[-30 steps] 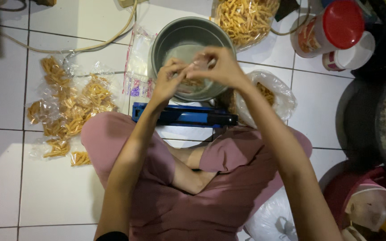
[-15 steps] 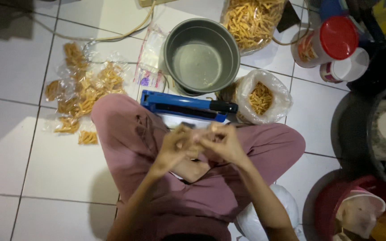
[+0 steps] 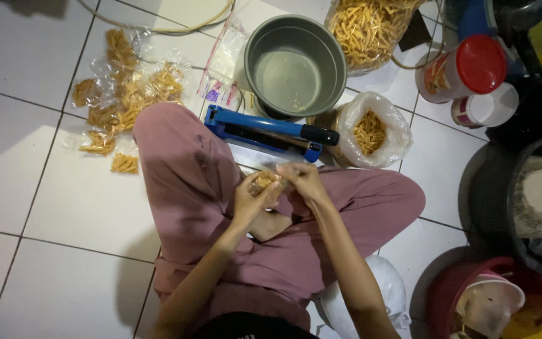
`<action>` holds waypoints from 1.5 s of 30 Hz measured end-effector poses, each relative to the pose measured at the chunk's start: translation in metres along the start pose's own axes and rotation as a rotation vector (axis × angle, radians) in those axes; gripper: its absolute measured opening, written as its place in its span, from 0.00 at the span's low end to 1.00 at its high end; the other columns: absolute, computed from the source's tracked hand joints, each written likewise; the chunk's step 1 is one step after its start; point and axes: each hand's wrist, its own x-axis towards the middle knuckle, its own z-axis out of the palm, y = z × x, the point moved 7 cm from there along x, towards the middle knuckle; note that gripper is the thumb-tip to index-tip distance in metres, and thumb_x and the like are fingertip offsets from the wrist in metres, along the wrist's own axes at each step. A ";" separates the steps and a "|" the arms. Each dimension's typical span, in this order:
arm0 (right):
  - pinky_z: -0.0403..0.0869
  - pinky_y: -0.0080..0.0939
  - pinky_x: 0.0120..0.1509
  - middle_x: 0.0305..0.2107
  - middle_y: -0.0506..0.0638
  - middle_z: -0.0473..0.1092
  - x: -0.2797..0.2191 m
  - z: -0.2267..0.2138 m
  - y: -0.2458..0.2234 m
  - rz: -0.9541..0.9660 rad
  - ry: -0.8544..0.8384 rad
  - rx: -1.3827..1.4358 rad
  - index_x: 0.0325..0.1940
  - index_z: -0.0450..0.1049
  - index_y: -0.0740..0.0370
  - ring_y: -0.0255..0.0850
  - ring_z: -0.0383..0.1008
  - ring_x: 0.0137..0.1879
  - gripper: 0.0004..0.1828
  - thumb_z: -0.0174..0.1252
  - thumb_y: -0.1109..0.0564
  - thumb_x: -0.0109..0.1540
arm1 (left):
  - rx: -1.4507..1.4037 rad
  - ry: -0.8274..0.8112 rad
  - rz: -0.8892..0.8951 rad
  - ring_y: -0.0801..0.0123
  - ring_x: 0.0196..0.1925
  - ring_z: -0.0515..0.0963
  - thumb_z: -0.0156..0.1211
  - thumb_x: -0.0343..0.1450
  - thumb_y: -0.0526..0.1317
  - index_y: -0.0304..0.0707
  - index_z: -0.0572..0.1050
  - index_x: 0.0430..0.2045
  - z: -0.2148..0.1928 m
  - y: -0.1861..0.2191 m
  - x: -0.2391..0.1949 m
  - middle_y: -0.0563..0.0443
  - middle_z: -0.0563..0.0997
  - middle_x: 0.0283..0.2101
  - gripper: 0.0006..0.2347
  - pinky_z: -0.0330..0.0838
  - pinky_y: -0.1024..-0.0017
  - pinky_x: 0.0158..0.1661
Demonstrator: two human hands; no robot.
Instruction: The person sits on the floor and repeatedly scoops yellow snack sticks from a large bag into a metal bowl. They then transfer the snacks into small plastic bags and seal them using a handheld heat sealer.
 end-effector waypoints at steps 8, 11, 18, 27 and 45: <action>0.71 0.35 0.35 0.24 0.50 0.73 0.050 0.022 -0.006 0.101 -0.059 0.000 0.32 0.82 0.59 0.37 0.71 0.33 0.14 0.74 0.53 0.46 | -0.673 0.241 -0.221 0.56 0.44 0.80 0.71 0.65 0.39 0.32 0.72 0.46 0.033 -0.038 0.028 0.42 0.75 0.46 0.19 0.80 0.55 0.44; 0.72 0.43 0.47 0.35 0.56 0.75 0.068 0.030 -0.013 0.096 -0.089 -0.202 0.37 0.81 0.62 0.46 0.73 0.46 0.22 0.73 0.47 0.45 | -0.717 0.296 -0.278 0.56 0.44 0.79 0.69 0.66 0.41 0.29 0.69 0.48 0.037 -0.004 0.021 0.42 0.71 0.46 0.21 0.81 0.57 0.43; 0.72 0.51 0.58 0.41 0.52 0.77 0.061 0.020 -0.038 0.204 -0.150 -0.563 0.44 0.80 0.56 0.49 0.74 0.56 0.36 0.54 0.24 0.54 | -0.869 0.507 -0.291 0.48 0.44 0.80 0.66 0.67 0.35 0.27 0.69 0.49 0.036 -0.043 0.070 0.35 0.74 0.46 0.19 0.80 0.45 0.42; 0.74 0.44 0.42 0.20 0.48 0.76 -0.036 -0.090 -0.109 0.005 0.040 -0.970 0.23 0.82 0.44 0.49 0.79 0.37 0.26 0.50 0.30 0.63 | -0.932 0.614 -0.475 0.47 0.43 0.82 0.66 0.65 0.32 0.34 0.70 0.49 0.037 -0.105 0.085 0.39 0.77 0.47 0.19 0.79 0.40 0.40; 0.69 0.60 0.50 0.32 0.63 0.72 0.015 -0.024 -0.178 -0.394 0.121 -1.116 0.38 0.75 0.65 0.62 0.73 0.46 0.29 0.43 0.37 0.70 | -0.766 0.703 -0.368 0.65 0.39 0.74 0.69 0.65 0.40 0.42 0.71 0.44 0.027 -0.095 0.115 0.49 0.73 0.39 0.17 0.85 0.60 0.27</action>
